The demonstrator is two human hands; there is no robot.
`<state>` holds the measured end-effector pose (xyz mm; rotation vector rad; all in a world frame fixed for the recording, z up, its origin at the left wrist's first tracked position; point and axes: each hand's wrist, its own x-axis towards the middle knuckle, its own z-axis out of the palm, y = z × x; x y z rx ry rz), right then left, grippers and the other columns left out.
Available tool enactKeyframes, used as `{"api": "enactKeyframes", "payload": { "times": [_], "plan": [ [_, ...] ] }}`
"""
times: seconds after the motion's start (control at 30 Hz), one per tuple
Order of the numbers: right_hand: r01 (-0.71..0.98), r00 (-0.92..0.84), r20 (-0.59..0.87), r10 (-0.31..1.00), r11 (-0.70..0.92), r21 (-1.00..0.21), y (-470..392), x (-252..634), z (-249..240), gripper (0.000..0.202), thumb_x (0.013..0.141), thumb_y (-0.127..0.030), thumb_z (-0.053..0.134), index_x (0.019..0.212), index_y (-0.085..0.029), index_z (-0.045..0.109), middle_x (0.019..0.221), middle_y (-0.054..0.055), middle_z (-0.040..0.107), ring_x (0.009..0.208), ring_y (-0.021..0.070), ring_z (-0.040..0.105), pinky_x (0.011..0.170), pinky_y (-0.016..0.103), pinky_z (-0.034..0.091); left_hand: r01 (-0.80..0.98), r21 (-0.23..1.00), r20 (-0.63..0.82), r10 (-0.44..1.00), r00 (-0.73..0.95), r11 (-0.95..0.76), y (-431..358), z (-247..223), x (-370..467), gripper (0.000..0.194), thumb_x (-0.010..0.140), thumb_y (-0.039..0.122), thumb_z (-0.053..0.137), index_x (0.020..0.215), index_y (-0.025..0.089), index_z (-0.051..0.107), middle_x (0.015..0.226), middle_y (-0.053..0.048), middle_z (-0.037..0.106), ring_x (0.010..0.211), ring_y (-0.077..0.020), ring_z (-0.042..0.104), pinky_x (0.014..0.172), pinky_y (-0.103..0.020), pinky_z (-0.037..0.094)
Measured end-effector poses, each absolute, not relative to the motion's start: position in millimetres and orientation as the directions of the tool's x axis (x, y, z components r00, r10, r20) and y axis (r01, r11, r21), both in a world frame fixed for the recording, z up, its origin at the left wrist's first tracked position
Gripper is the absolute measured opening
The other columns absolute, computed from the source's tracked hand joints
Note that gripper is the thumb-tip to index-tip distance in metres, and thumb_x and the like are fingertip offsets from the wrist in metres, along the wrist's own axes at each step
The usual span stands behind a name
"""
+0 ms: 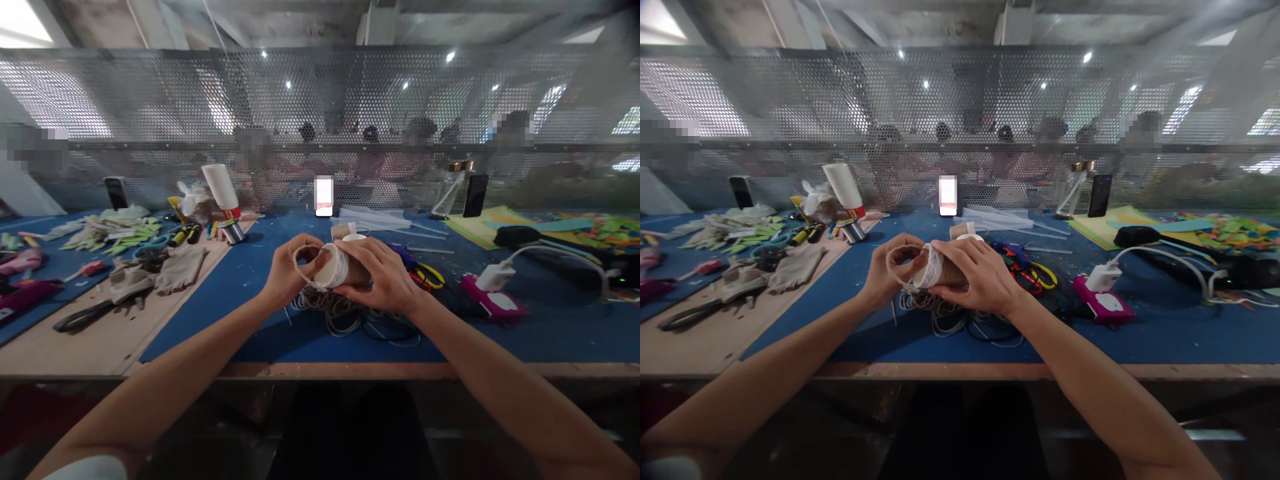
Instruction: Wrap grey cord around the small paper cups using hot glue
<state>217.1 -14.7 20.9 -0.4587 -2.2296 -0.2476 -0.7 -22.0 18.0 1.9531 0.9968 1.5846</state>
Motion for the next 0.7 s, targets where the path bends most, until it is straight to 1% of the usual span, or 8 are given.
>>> {"api": "enactKeyframes", "payload": {
  "times": [0.17,0.3,0.4,0.5,0.57,0.7],
  "plan": [
    [0.394,-0.607,0.765,0.215,0.917,0.055,-14.1,217.1,20.8,0.080,0.085,-0.050,0.069,0.151,-0.024,0.032,0.129,0.012,0.061,0.116,0.0281,0.058,0.100,0.048,0.048,0.263,0.699,0.673,0.736,0.073,-0.665,-22.2,16.3,-1.3,0.023,0.080,0.038,0.076,0.081,0.018,0.065,0.072,0.000,0.063,0.063,-0.0117,0.056,0.058,-0.023,0.046],
    [0.423,-0.589,0.780,0.212,0.903,0.074,-13.0,217.9,20.9,0.079,0.086,-0.049,0.068,0.151,-0.024,0.032,0.128,0.012,0.062,0.116,0.0284,0.058,0.099,0.048,0.048,0.293,0.664,0.707,0.705,0.056,-0.688,-21.0,15.6,-0.8,0.018,0.087,0.037,0.069,0.088,0.018,0.070,0.082,-0.004,0.070,0.073,-0.0141,0.062,0.068,-0.027,0.050],
    [0.436,-0.580,0.784,0.222,0.897,0.068,-13.2,218.1,21.5,0.078,0.087,-0.050,0.067,0.151,-0.025,0.031,0.129,0.013,0.061,0.117,0.0294,0.058,0.098,0.049,0.049,0.337,0.589,0.775,0.631,0.020,-0.735,-22.4,17.8,-0.5,0.016,0.088,0.034,0.068,0.093,0.020,0.073,0.089,-0.005,0.072,0.079,-0.0156,0.063,0.073,-0.029,0.051],
    [0.426,-0.579,0.785,0.222,0.903,0.059,-13.9,217.6,21.7,0.078,0.087,-0.051,0.065,0.152,-0.026,0.030,0.131,0.013,0.061,0.119,0.0299,0.058,0.098,0.050,0.048,0.378,0.522,0.824,0.566,0.007,-0.765,-25.1,20.8,-0.8,0.014,0.087,0.032,0.069,0.093,0.021,0.074,0.089,-0.005,0.071,0.078,-0.0160,0.063,0.071,-0.029,0.050],
    [0.423,-0.579,0.786,0.215,0.904,0.064,-14.1,217.4,21.6,0.078,0.087,-0.050,0.066,0.152,-0.026,0.030,0.130,0.013,0.061,0.118,0.0294,0.058,0.098,0.049,0.048,0.378,0.513,0.830,0.558,0.013,-0.771,-26.1,21.8,-1.3,0.012,0.088,0.031,0.068,0.091,0.021,0.074,0.087,-0.005,0.071,0.077,-0.0156,0.062,0.070,-0.029,0.049],
    [0.432,-0.585,0.781,0.221,0.899,0.069,-13.6,217.7,21.5,0.078,0.087,-0.050,0.066,0.152,-0.026,0.029,0.130,0.012,0.061,0.118,0.0296,0.058,0.098,0.049,0.048,0.372,0.537,0.810,0.586,0.025,-0.757,-25.9,21.3,-2.2,0.013,0.089,0.031,0.067,0.091,0.021,0.074,0.087,-0.005,0.071,0.077,-0.0158,0.063,0.070,-0.029,0.049]
  ]
}}
